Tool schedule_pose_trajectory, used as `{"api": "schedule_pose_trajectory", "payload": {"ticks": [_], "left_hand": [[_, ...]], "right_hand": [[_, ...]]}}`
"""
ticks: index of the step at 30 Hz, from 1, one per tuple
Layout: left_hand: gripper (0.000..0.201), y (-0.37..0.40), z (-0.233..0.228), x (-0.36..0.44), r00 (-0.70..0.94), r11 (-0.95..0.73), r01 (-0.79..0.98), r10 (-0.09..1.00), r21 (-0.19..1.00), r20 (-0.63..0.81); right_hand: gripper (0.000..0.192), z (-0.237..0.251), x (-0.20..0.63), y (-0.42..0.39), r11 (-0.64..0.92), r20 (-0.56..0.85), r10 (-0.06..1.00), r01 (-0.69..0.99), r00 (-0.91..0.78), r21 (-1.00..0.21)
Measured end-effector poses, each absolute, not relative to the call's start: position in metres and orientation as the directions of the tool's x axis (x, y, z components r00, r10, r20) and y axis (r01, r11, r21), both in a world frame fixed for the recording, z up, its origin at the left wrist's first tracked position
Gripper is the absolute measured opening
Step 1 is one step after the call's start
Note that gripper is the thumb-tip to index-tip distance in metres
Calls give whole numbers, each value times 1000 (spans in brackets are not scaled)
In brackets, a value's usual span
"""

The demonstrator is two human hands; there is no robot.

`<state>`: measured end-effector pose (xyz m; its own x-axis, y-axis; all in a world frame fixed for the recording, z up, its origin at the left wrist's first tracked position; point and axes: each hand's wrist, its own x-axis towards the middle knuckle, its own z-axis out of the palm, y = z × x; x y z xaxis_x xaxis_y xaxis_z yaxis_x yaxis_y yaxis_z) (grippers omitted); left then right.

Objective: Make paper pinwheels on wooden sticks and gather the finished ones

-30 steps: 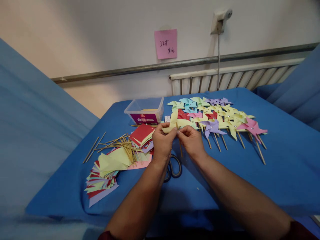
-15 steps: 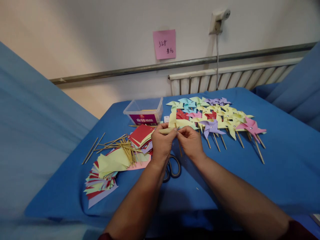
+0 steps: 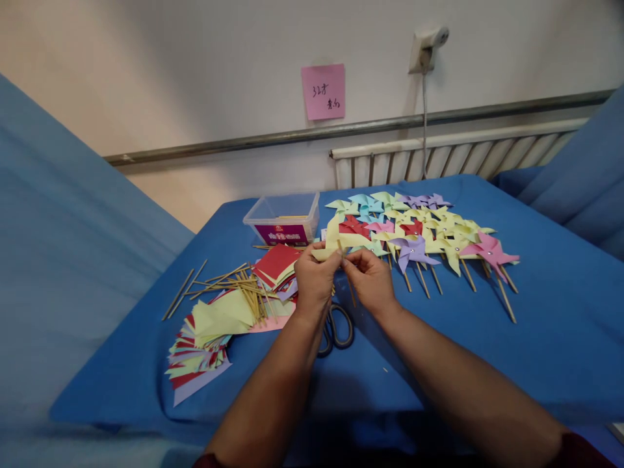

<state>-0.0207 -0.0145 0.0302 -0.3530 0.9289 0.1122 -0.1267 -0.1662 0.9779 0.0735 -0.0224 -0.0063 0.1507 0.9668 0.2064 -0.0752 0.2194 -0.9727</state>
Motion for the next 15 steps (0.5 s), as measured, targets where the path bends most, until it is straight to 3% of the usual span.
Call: {"api": "schedule_pose_trajectory", "payload": {"ticks": [7, 15], "left_hand": [[39, -17, 31, -21, -347, -171, -44, 926, 984, 146], [36, -18, 35, -20, -370, -181, -30, 916, 983, 158]], "right_hand": [[18, -2, 76, -27, 294, 324, 925, 168, 200, -941], [14, 1, 76, -31, 340, 387, 904, 243, 182, -909]]}}
